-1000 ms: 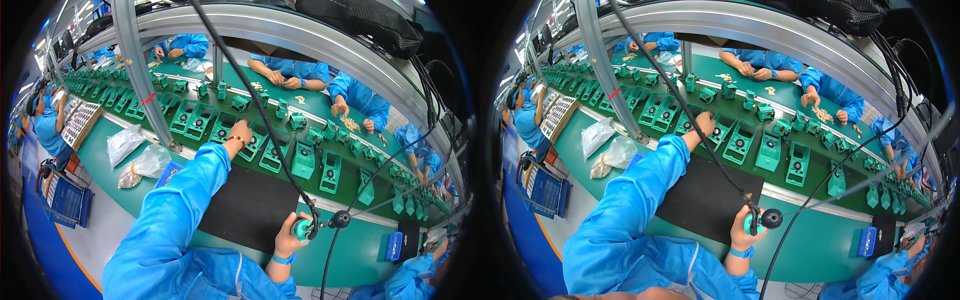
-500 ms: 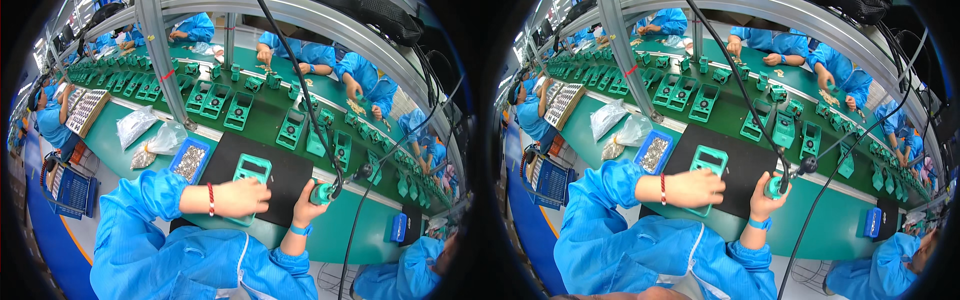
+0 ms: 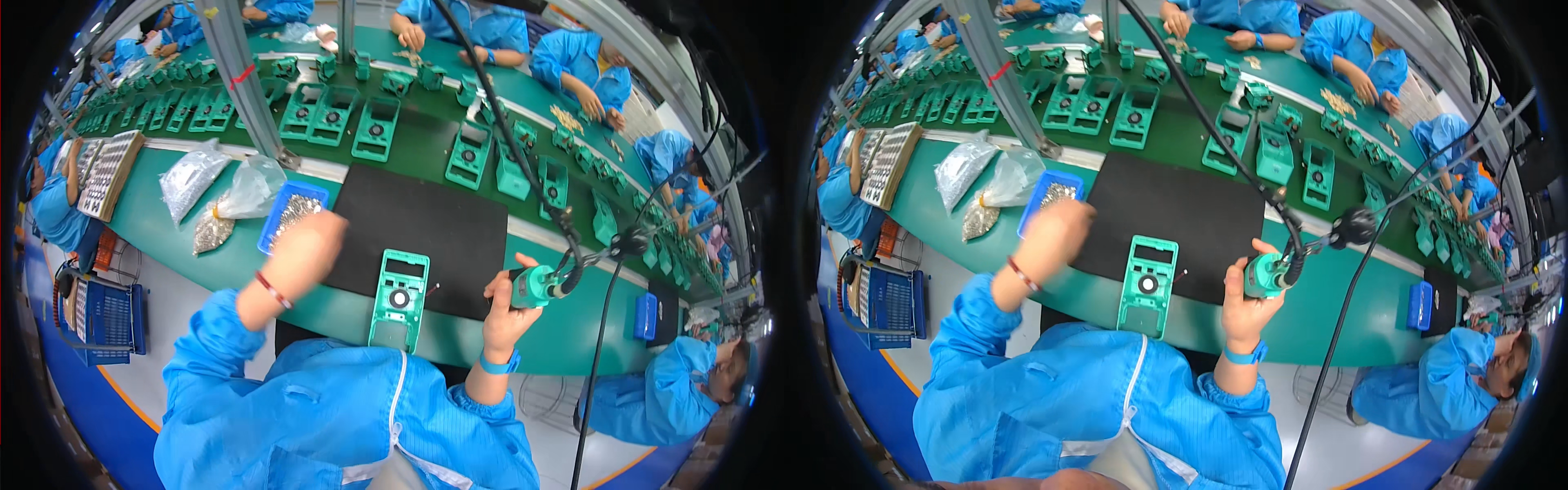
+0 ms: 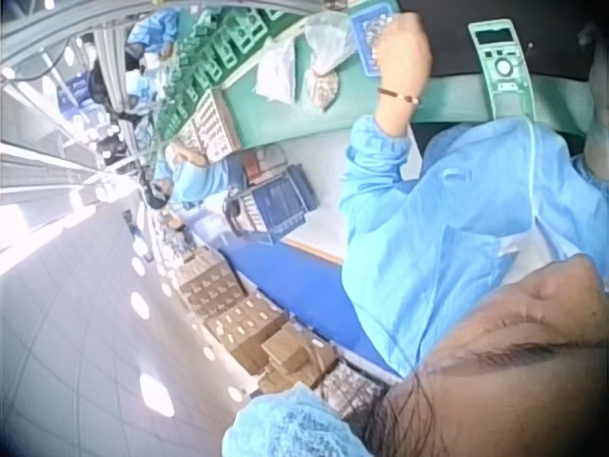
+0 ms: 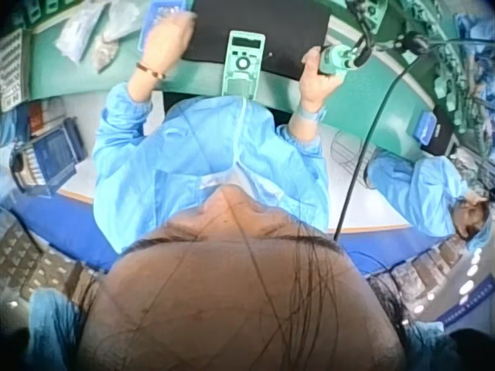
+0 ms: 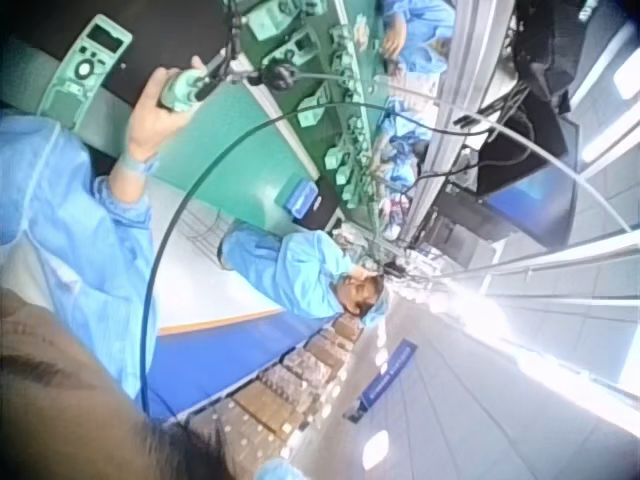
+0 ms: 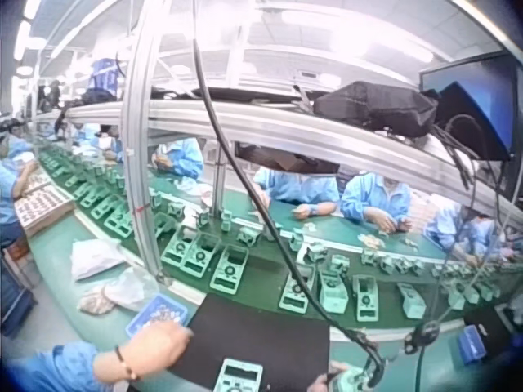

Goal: The person assembles plastic housings for electronic devices by securing them with screws using an electric screwdriver.

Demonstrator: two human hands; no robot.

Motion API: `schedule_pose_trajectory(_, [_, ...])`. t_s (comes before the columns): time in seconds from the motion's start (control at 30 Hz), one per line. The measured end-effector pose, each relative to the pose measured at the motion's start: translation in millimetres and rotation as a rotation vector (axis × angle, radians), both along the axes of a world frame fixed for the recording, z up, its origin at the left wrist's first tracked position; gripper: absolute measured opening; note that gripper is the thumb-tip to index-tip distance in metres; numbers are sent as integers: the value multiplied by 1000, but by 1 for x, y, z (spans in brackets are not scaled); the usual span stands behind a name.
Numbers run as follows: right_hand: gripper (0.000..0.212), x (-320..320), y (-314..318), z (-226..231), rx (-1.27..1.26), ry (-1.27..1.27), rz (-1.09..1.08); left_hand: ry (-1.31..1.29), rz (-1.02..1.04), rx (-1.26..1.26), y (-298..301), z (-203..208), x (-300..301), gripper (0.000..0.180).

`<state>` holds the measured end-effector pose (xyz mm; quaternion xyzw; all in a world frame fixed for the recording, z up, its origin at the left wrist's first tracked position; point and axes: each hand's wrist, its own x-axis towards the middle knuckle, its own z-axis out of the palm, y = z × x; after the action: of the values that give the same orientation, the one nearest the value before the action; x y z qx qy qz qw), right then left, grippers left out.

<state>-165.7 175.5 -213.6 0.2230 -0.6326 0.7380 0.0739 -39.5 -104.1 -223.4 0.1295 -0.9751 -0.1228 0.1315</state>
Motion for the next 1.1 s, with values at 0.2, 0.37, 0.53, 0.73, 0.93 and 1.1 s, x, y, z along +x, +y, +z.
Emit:
schedule_pose_trajectory(0.2, [38, 8, -9, 28, 7, 7, 76, -430, -5, -243, -63, -14, 14, 17])
schedule_pose_trajectory(0.37, [37, 14, -20, 29, 12, -2, 145, -194, 9, -101, -60, -22, 20, 7])
schedule_pose_trajectory(0.53, [36, 17, -33, 36, 29, 12, 183, 3, 80, -58, -50, -14, 28, 6])
schedule_pose_trajectory(0.73, [36, 21, -44, 34, -29, -31, 288, 124, 134, 47, -43, -14, 33, 5])
schedule_pose_trajectory(0.93, [37, 27, -52, 36, -10, -72, 281, 212, 80, 87, -37, -13, 33, 8])
schedule_pose_trajectory(1.1, [40, 35, -67, 38, -66, -148, 424, 279, -212, 367, 22, -6, 27, 12])
